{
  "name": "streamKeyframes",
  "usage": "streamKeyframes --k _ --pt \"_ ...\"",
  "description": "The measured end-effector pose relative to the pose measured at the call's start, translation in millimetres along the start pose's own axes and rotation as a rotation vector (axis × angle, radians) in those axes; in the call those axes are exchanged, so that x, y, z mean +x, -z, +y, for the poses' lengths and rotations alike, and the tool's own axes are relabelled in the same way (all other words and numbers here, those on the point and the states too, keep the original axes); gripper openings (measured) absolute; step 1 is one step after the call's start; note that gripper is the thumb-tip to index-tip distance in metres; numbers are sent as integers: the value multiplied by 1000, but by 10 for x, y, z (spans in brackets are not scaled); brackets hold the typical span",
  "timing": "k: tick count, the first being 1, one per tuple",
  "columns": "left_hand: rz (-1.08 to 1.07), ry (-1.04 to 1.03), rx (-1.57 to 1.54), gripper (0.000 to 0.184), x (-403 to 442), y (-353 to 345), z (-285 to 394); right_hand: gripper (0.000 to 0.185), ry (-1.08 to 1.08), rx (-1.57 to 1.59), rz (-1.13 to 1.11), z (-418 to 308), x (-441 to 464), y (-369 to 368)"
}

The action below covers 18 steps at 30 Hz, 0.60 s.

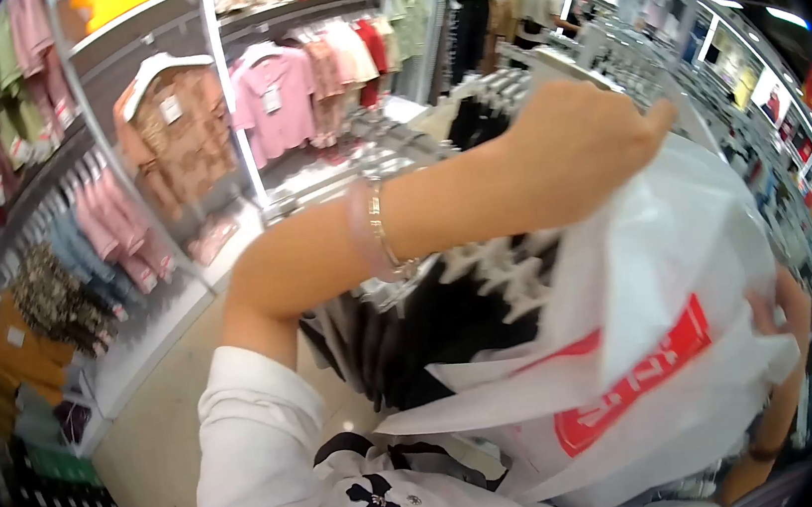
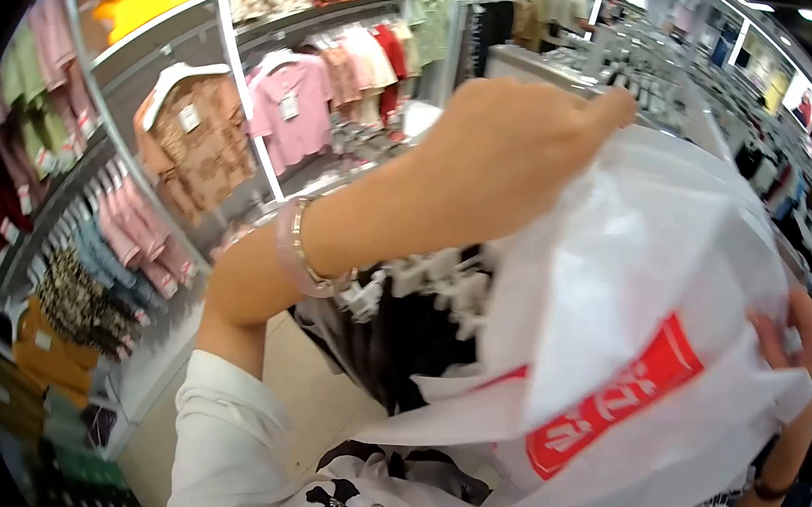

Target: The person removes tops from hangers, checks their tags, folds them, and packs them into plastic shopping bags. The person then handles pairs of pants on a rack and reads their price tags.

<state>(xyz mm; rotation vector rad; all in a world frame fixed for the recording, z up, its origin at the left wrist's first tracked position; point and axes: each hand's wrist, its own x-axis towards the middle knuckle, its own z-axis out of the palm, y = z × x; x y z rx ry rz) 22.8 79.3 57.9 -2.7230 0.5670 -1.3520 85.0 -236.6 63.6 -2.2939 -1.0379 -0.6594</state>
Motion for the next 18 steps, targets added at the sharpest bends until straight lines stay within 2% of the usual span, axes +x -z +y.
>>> streamKeyframes --k 3,4,6,7,8,9,10,11,12,13,14,15,16,17,18 --pt "158 51 -222 31 -532 169 -229 18 -216 447 118 -124 -188 -153" --pt "330 50 -215 27 -779 251 -306 19 -222 533 132 -232 -221 -379" --pt "450 80 -295 22 -1431 522 -518 19 -176 647 112 -500 -343 -953" --pt "408 164 -278 19 -1875 745 -604 20 -163 676 51 -659 -444 -1275" --pt "476 332 -238 16 -2422 731 -763 20 -162 696 -44 -821 -508 -1611" --pt "614 576 -254 15 -3015 592 -917 21 -174 714 -151 -1010 -581 -1962" --pt "587 794 -153 11 -3636 506 -1057 21 -192 725 -271 -1199 -661 -2327" --pt "394 1136 -177 12 -4470 374 -1163 21 -218 736 -401 -1390 -761 -2710" --pt "49 1571 -202 22 -5411 248 -1111 22 -244 737 -526 -1573 -871 -3075" --pt "-218 1737 -231 36 -6907 -73 -822 22 -265 726 -650 -1726 -997 -3431" --pt "-957 1815 -264 43 -7777 -79 -371 23 -290 705 -764 -1841 -1134 -3793" --pt "-1290 1649 -280 47 -8229 96 262 23 -312 667 -869 -1942 -1296 -4110" --pt "-1594 1543 -428 40 -8544 257 835 24 -332 627 -966 -2025 -1469 -4402" --pt "-1707 1585 -566 39 -8792 467 1223 24 -357 580 -1058 -2083 -1645 -4691" --pt "-1748 1725 -648 38 -8969 698 1470 24 -379 524 -1141 -2114 -1816 -4933"
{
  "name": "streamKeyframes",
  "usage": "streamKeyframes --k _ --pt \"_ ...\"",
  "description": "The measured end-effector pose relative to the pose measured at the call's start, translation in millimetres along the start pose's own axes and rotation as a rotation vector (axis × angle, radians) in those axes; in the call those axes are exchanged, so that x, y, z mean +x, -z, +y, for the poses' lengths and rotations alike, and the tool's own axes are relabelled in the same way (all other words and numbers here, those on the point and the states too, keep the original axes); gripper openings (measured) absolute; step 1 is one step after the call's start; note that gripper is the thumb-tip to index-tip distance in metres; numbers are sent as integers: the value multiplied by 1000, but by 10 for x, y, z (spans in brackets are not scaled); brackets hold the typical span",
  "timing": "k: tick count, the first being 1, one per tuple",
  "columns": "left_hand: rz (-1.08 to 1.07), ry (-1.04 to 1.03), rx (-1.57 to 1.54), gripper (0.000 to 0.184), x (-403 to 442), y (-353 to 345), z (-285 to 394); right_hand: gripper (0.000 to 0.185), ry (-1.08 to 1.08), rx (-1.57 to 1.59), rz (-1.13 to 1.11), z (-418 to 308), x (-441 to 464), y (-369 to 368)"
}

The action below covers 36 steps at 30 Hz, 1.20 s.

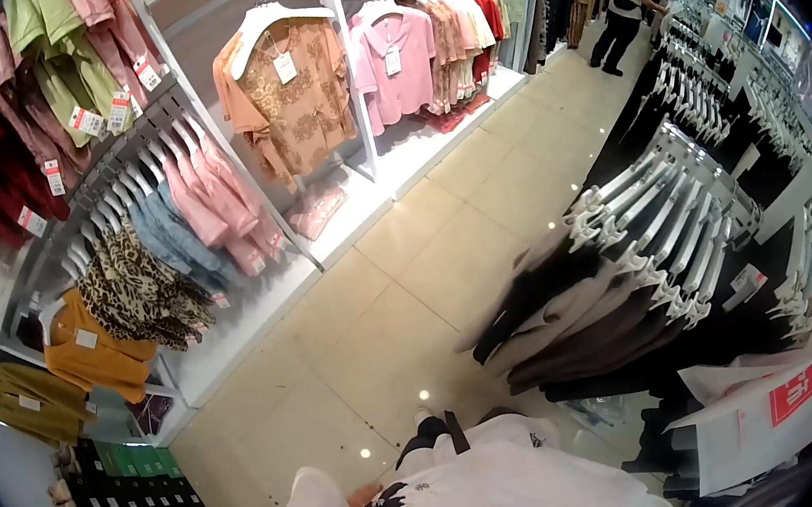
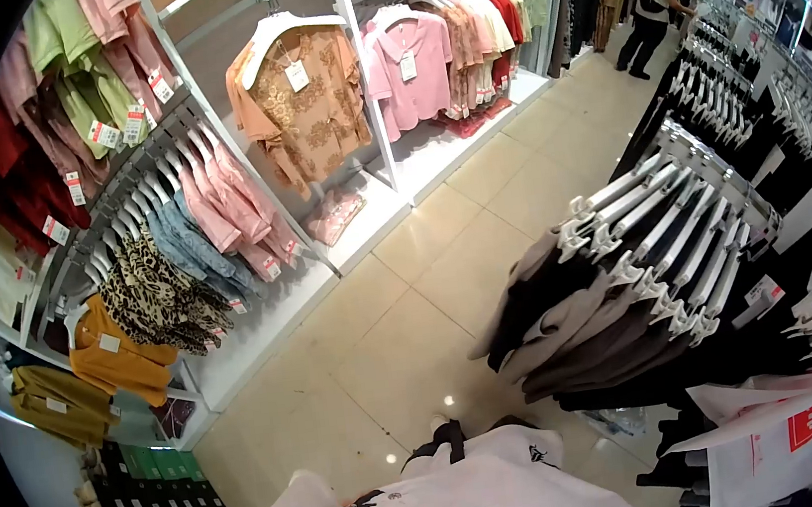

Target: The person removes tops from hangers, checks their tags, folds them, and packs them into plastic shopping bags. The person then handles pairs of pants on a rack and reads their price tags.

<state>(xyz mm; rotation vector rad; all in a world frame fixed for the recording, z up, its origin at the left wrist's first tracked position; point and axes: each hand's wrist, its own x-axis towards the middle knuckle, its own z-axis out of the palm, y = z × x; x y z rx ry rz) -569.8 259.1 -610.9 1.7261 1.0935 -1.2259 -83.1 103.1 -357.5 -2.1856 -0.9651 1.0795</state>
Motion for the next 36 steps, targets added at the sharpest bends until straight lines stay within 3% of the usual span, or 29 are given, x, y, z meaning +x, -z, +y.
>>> streamKeyframes --k 5,11,16,18,20,21,22,23,24,25,26,28,33,36 --pt "51 224 -595 33 -210 -441 -824 27 -314 -221 -222 562 536 -709" --pt "180 -49 -912 28 134 -389 -311 30 -503 -389 -343 535 1084 -911" --pt "140 -224 -829 23 433 -154 66 32 -449 -468 -431 188 1988 -1089" --pt "270 -209 -959 22 572 -64 28 33 -410 -500 -474 -22 2472 -1180" --pt "737 -1 -1705 33 462 125 118 34 -355 -527 -510 -285 3029 -1208" --pt "949 -107 -2099 34 498 235 105 34 -326 -535 -522 -413 3326 -1229" --pt "879 -8 -2407 42 731 292 -8 35 -292 -545 -531 -565 3621 -1236" --pt "525 116 -2674 40 814 409 -152 35 -268 -554 -543 -704 3923 -1238" --pt "490 324 -2572 54 988 545 -103 36 -236 -559 -551 -830 4247 -1215" --pt "381 381 -2315 54 1081 757 -40 37 -208 -562 -554 -946 4555 -1186" --pt "306 321 -1859 54 1093 1043 10 37 -187 -563 -559 -1058 4833 -1120" --pt "257 162 -1299 53 1116 1651 95 38 -168 -548 -565 -1276 5274 -978" --pt "298 -136 -801 53 1213 3325 35 41 -202 -419 -529 -1499 5938 -631" --pt "496 -523 -481 53 1394 4238 130 42 -268 -345 -496 -1473 6107 -508"
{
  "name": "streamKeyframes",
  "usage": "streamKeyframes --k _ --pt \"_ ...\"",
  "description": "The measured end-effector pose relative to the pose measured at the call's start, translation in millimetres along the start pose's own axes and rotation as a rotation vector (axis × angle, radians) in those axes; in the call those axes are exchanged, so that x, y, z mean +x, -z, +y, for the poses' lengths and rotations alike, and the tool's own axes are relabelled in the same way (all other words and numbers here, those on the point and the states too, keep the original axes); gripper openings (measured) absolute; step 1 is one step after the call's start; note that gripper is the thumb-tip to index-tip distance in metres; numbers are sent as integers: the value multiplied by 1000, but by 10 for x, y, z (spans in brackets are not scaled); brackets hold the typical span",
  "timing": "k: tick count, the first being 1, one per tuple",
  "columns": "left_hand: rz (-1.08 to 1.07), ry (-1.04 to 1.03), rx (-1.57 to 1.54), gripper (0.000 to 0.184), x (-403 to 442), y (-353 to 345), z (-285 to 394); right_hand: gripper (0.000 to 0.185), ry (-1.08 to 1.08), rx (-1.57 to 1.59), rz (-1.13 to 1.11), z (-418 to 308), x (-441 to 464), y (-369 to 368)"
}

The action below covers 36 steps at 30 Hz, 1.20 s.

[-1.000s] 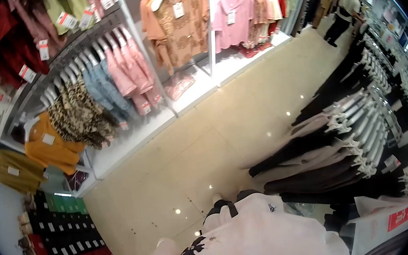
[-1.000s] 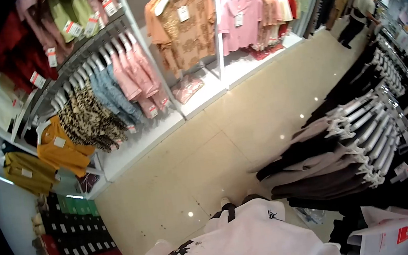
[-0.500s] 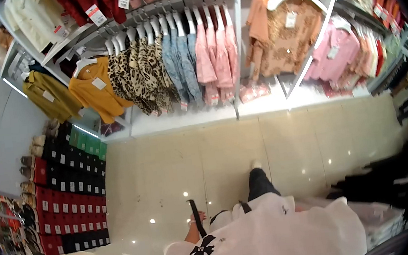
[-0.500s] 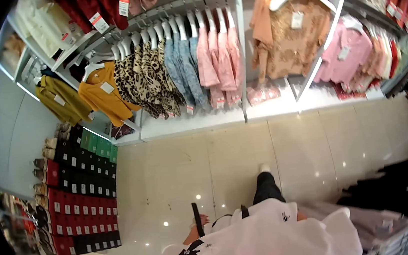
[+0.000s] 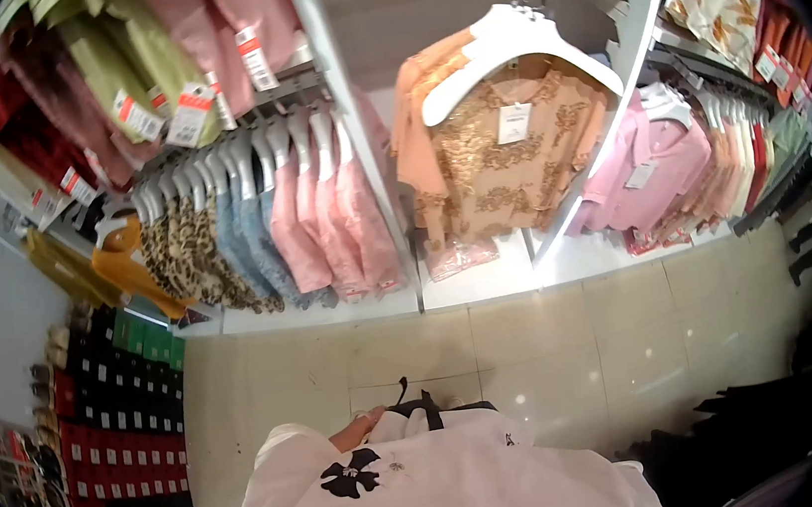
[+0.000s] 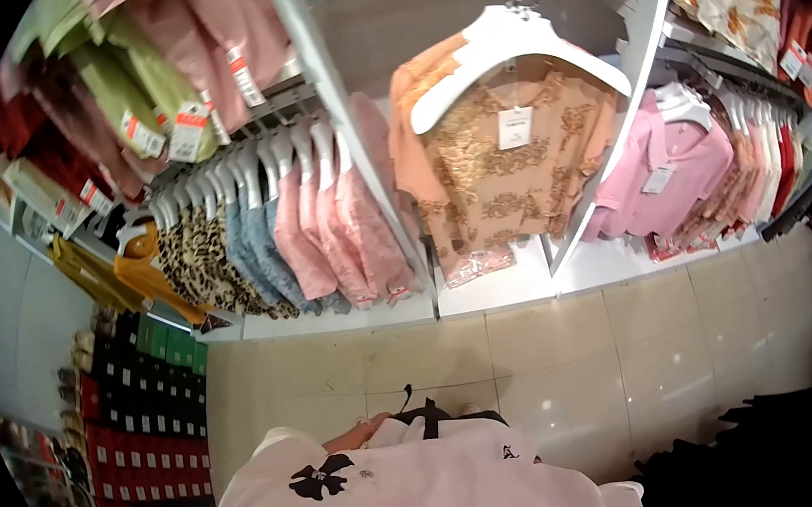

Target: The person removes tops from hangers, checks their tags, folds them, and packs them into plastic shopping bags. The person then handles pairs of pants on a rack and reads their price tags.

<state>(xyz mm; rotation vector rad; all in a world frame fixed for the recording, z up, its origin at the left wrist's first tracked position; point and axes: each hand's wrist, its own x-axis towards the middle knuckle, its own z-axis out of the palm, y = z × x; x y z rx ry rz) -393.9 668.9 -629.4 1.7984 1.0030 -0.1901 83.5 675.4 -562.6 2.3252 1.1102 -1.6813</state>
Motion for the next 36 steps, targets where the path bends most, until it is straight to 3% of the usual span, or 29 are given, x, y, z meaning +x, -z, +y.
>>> streamKeyframes --k 1,2,3,4,5,8,9,10,12,20,23,27,31,34,36 --pt "35 -174 33 53 248 165 143 43 -21 23 1 30 28 26" --pt "111 108 -274 55 548 203 381 43 -43 46 4 71 61 45" --pt "148 244 -438 55 792 250 780 44 -72 71 3 126 88 35" --pt "-77 366 -139 55 800 729 1678 44 -101 89 1 172 107 30" --pt "-158 -69 253 52 998 719 1647 45 -131 115 1 237 131 21" --pt "-553 -5 477 46 1824 644 2004 46 -223 173 7 363 205 32" --pt "-626 -1 479 42 2154 391 1834 47 -254 185 8 374 227 50" --pt "-666 92 619 44 2080 706 2418 47 -280 199 7 381 264 88" --pt "-694 131 532 45 2489 673 2310 48 -329 213 7 344 370 219" --pt "-547 -73 298 57 4104 1412 2684 53 -417 199 -15 -121 1100 1618" --pt "-601 -92 285 58 4566 1551 2942 54 -308 189 -66 -257 1251 2423" --pt "-622 -184 271 56 5132 1557 2909 61 24 242 -43 -208 1431 3175" --pt "-648 69 406 55 5634 1666 3060 60 134 429 131 250 1608 3546" --pt "-457 134 463 54 5805 1750 3459 41 32 545 240 659 1993 3947" --pt "-335 277 376 54 5819 1817 3951 34 35 377 383 802 2219 4340"
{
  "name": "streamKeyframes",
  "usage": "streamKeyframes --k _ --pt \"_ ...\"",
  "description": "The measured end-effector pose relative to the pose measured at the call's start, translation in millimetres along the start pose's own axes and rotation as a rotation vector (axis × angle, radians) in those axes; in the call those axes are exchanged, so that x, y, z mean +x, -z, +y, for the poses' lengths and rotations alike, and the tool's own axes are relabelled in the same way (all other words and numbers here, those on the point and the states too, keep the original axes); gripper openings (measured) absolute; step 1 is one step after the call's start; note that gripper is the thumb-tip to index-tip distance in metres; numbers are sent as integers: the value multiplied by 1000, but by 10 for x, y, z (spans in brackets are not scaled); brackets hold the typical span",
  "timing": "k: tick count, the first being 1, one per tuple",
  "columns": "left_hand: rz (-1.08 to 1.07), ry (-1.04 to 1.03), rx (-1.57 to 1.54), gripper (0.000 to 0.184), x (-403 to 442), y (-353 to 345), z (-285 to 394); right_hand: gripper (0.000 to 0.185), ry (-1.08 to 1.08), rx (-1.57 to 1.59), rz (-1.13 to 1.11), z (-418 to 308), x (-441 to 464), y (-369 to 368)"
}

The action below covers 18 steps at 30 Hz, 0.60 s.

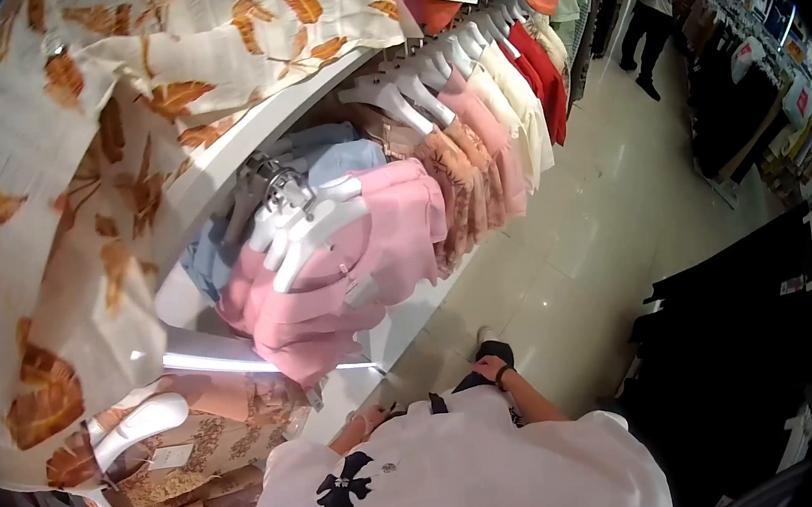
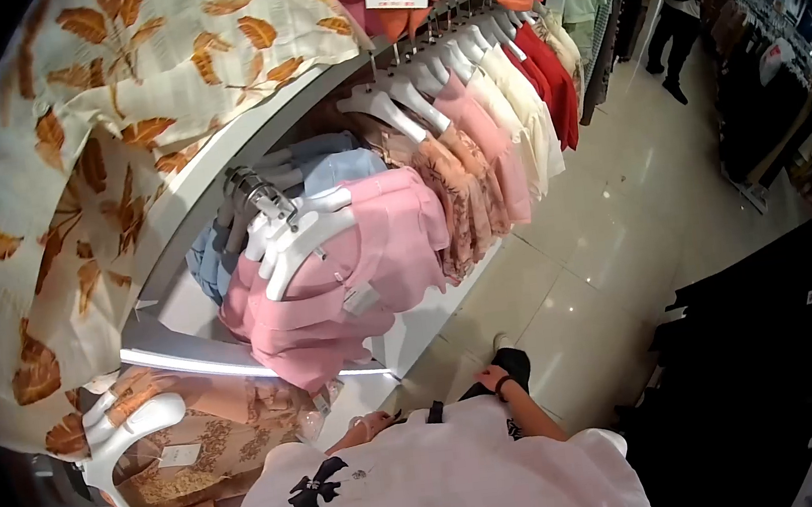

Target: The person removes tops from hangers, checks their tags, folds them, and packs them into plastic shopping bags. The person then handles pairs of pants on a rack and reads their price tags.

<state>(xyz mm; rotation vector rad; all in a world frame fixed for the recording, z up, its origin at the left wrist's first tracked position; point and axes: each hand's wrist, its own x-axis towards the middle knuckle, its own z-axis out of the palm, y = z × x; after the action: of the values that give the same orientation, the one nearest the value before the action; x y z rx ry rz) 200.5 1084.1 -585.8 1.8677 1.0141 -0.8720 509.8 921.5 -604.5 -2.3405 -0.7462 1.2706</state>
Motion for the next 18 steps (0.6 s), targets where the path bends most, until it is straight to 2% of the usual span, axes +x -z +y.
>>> streamKeyframes --k 2,4,5,6,7,8,11,12,14,16,17,18 --pt "78 -28 -59 50 231 -163 -28 28 15 -91 -94 -217 192 559" --pt "194 -159 90 44 -5 -160 386 24 241 213 -40 -116 583 876" --pt "270 -210 130 40 27 -191 526 22 276 392 -75 -339 562 1165" --pt "311 -60 -49 41 108 -189 722 21 307 563 -117 -685 444 1551" --pt "343 90 -235 41 192 -163 945 20 498 511 -41 -899 521 1791" --pt "339 84 -260 43 81 -39 1205 19 690 470 26 -1118 591 1973" --pt "377 117 -422 43 116 38 1712 23 861 514 40 -2076 293 2564" --pt "368 158 -442 41 133 43 1870 26 924 478 32 -2323 229 2682" --pt "330 122 -392 42 16 57 2113 27 1091 623 70 -2595 334 2617" --pt "330 114 -414 41 -4 -152 2137 35 1246 349 263 -2796 336 2596" --pt "327 90 -406 40 -16 -209 2114 42 1277 380 208 -2865 395 2518" --pt "386 143 -494 40 -55 -275 2072 45 1325 354 255 -2916 429 2419"
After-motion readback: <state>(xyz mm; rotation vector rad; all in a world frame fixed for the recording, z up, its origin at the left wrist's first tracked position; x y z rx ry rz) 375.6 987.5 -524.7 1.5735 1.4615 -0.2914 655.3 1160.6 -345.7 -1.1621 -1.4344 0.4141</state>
